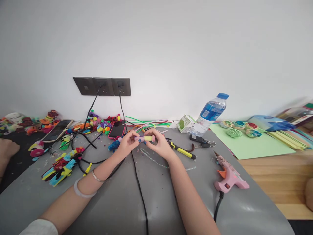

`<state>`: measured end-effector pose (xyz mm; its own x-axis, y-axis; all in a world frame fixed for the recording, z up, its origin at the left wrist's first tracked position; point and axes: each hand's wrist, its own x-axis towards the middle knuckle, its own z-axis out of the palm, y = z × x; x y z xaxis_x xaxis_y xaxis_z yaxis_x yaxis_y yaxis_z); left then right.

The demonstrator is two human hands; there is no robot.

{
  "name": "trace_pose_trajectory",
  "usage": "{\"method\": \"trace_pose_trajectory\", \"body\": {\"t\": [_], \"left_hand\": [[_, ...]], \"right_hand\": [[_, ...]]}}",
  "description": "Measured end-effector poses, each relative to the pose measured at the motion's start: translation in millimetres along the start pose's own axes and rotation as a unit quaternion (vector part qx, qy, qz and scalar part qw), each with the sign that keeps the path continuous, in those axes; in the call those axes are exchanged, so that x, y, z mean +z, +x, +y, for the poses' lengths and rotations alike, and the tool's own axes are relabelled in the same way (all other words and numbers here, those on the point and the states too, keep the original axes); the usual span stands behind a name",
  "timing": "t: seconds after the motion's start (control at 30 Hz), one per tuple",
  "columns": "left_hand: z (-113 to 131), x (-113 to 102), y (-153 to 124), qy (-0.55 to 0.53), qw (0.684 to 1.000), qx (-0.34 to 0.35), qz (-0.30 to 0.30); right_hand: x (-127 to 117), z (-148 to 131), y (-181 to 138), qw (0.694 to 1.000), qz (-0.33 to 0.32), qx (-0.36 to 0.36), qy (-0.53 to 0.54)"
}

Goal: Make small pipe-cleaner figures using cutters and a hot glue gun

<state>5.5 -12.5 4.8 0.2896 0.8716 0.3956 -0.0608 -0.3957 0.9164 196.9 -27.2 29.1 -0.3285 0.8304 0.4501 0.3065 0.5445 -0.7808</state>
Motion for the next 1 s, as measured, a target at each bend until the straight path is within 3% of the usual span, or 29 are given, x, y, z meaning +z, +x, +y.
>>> {"method": "trace_pose_trajectory", "body": {"t": [0.2, 0.63, 1.0], "left_hand": [[4.9, 1.6, -1.1, 0.001, 1.0, -0.006, -0.004], [9.8, 3.0, -4.5, -0.043, 0.996, -0.068, -0.034], [7.2, 2.5, -3.4, -0.017, 0.999, -0.011, -0.045]], "right_hand": [[1.8, -4.1, -0.8, 1.0, -0.01, 0.023, -0.005], [6.4, -7.1, -0.8, 1.0, 0.01, 0.001, 0.001], [8.7, -7.2, -0.9, 0.999, 0.011, 0.007, 0.039]]}}
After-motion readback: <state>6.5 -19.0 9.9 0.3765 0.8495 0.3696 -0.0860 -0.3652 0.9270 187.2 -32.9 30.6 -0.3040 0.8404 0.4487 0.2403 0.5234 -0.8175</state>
